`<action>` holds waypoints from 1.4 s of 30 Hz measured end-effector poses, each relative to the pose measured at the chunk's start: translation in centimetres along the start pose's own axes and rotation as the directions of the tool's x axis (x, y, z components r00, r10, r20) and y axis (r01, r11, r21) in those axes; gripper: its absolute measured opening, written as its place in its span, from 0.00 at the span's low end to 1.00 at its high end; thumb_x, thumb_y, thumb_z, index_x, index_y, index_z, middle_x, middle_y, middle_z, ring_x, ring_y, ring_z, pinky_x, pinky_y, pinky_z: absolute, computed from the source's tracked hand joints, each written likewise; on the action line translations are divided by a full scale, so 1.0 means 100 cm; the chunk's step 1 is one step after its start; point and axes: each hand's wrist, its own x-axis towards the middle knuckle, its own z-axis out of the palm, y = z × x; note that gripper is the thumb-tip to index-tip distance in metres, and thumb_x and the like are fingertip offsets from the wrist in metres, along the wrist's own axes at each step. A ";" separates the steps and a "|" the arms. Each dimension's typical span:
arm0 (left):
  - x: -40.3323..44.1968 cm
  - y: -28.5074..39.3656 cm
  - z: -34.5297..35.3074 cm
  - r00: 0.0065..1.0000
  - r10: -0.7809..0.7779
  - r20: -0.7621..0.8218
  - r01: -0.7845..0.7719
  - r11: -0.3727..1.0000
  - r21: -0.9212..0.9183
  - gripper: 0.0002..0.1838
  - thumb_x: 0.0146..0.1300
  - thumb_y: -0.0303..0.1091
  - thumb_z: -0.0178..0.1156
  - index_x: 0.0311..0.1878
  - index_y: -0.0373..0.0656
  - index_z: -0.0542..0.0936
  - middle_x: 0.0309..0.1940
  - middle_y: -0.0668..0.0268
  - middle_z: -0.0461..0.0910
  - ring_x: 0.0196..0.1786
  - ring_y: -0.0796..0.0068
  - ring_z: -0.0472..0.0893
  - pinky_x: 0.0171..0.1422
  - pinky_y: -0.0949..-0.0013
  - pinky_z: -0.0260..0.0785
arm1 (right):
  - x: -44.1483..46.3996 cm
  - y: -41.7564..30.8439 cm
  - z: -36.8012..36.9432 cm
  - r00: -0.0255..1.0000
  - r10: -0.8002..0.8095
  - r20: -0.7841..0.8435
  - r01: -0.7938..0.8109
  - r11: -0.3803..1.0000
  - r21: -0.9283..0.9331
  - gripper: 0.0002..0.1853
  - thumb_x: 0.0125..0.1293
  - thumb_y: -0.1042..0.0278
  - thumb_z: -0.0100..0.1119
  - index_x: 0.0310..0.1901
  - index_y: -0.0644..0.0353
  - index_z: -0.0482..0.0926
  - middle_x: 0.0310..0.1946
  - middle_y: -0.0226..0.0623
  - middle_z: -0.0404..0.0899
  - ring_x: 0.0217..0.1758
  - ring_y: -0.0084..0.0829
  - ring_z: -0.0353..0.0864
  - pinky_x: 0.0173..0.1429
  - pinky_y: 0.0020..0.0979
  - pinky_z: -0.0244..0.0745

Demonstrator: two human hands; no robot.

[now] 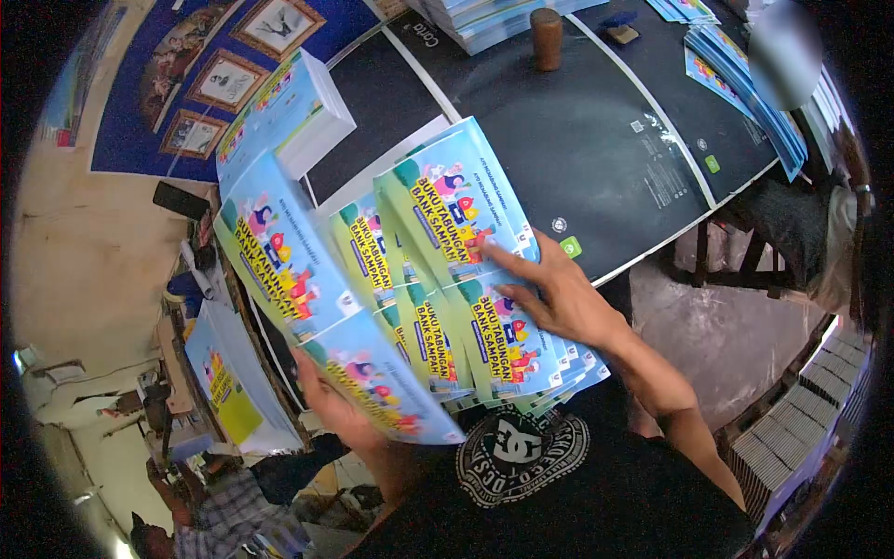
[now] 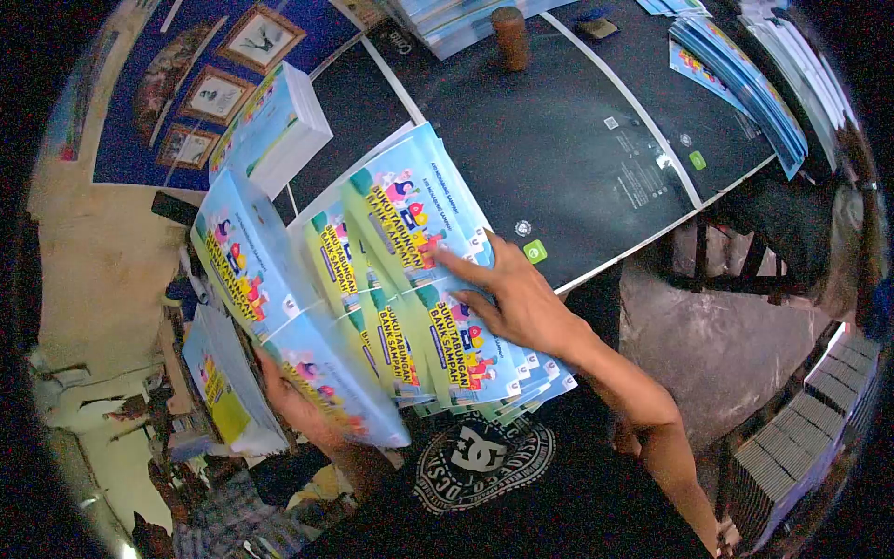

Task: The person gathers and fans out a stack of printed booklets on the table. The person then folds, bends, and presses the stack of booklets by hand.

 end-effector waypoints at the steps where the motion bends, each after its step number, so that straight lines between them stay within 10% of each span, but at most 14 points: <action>1: -0.006 -0.007 0.004 1.000 0.024 0.017 -0.024 0.999 0.025 0.23 0.83 0.46 0.43 0.62 0.36 0.76 0.51 0.57 0.83 0.50 0.67 0.85 0.56 0.63 0.80 | 0.001 -0.003 -0.001 1.000 0.004 0.022 -0.004 1.000 -0.021 0.25 0.74 0.59 0.60 0.71 0.44 0.75 0.66 0.69 0.68 0.68 0.67 0.68 0.74 0.52 0.63; 2: -0.016 -0.018 0.006 0.995 0.102 0.021 -0.103 0.944 0.314 0.21 0.83 0.44 0.44 0.59 0.36 0.77 0.49 0.58 0.83 0.48 0.69 0.85 0.54 0.66 0.79 | 0.002 -0.008 -0.004 0.999 0.009 0.042 -0.007 0.999 -0.046 0.22 0.74 0.58 0.60 0.68 0.47 0.78 0.66 0.69 0.68 0.69 0.67 0.68 0.74 0.52 0.62; 9: -0.029 -0.080 0.026 0.961 -0.240 0.140 0.197 0.943 0.267 0.23 0.83 0.44 0.44 0.60 0.32 0.77 0.49 0.59 0.84 0.49 0.71 0.85 0.55 0.70 0.77 | -0.001 -0.019 -0.021 0.993 0.071 0.089 -0.084 0.985 0.151 0.28 0.72 0.46 0.62 0.57 0.65 0.84 0.65 0.63 0.71 0.71 0.59 0.68 0.75 0.50 0.60; 19: -0.021 -0.065 0.020 0.927 -0.375 0.029 0.370 0.924 0.095 0.26 0.82 0.48 0.46 0.67 0.37 0.74 0.57 0.56 0.82 0.55 0.63 0.84 0.61 0.59 0.77 | -0.002 -0.004 -0.012 0.997 0.035 0.074 -0.048 0.982 0.183 0.28 0.70 0.49 0.66 0.63 0.59 0.81 0.66 0.56 0.72 0.71 0.57 0.69 0.75 0.49 0.60; 25: -0.006 -0.012 0.000 0.996 -0.091 0.025 0.091 0.996 0.009 0.25 0.82 0.49 0.44 0.64 0.37 0.75 0.54 0.56 0.82 0.54 0.62 0.85 0.59 0.57 0.79 | -0.002 -0.011 -0.008 0.990 0.109 -0.089 -0.087 0.970 0.228 0.37 0.69 0.54 0.66 0.77 0.52 0.66 0.67 0.67 0.67 0.69 0.64 0.68 0.75 0.51 0.63; 33: -0.005 -0.078 -0.020 0.982 -0.106 0.154 0.038 0.919 0.392 0.20 0.83 0.42 0.46 0.54 0.34 0.80 0.42 0.63 0.84 0.44 0.73 0.86 0.50 0.69 0.80 | -0.004 -0.008 -0.006 0.999 0.003 0.034 -0.002 0.999 -0.044 0.23 0.74 0.53 0.60 0.64 0.56 0.82 0.66 0.68 0.68 0.68 0.63 0.69 0.73 0.49 0.64; 42: -0.014 -0.075 0.023 0.897 -0.379 0.229 0.343 0.922 0.182 0.24 0.82 0.43 0.48 0.63 0.30 0.75 0.52 0.55 0.84 0.49 0.68 0.86 0.54 0.65 0.81 | -0.001 -0.016 -0.009 0.995 0.103 0.018 -0.104 0.974 0.202 0.25 0.68 0.47 0.67 0.55 0.60 0.86 0.60 0.55 0.77 0.66 0.53 0.72 0.72 0.47 0.64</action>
